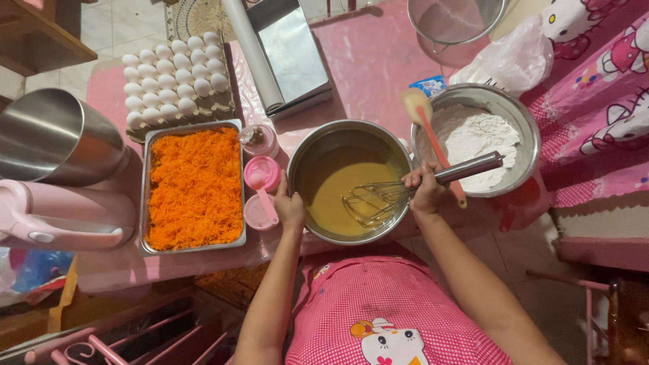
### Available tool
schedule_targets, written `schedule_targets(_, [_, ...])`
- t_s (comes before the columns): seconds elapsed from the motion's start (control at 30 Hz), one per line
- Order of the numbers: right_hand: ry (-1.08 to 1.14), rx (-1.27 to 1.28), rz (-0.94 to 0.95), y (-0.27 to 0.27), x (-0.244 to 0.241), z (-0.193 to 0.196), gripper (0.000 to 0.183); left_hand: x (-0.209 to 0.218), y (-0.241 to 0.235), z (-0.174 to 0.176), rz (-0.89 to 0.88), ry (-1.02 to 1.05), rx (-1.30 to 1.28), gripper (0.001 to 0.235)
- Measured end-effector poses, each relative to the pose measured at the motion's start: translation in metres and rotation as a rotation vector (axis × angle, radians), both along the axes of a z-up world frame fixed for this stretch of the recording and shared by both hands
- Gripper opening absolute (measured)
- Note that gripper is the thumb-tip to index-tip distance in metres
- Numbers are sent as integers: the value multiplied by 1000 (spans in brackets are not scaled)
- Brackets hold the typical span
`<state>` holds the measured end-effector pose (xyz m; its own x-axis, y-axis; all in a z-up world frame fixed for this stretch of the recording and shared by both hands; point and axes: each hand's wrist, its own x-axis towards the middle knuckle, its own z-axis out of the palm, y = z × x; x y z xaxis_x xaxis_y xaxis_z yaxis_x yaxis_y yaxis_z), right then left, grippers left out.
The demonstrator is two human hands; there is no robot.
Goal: The person whisks a yellow batter in a metal bowl using a whisk. The person holds the bowl steady with one hand while whisking with the other. Ingredients including eggs, shredded carrots, and flour are visible on the table.
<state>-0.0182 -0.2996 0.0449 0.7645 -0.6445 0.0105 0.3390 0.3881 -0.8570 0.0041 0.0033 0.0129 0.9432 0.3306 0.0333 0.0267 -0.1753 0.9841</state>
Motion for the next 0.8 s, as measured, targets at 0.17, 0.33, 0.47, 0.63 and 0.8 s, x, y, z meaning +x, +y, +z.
schedule_targets(0.17, [1, -23, 5, 2, 0, 6, 24, -3, -1, 8, -2, 10, 31, 81])
schedule_targets(0.33, [0, -17, 2, 0, 0, 2, 24, -2, 0, 10, -9, 9, 10, 81])
schedule_targets(0.47, [3, -22, 3, 2, -3, 4, 25, -4, 0, 8, -8, 24, 14, 80])
schedule_targets(0.63, [6, -36, -29, 5, -3, 16, 25, -4, -3, 16, -22, 28, 3, 80])
schedule_targets(0.8, [17, -39, -50, 8, 0, 16, 25, -2, -1, 16, -7, 47, 11, 80])
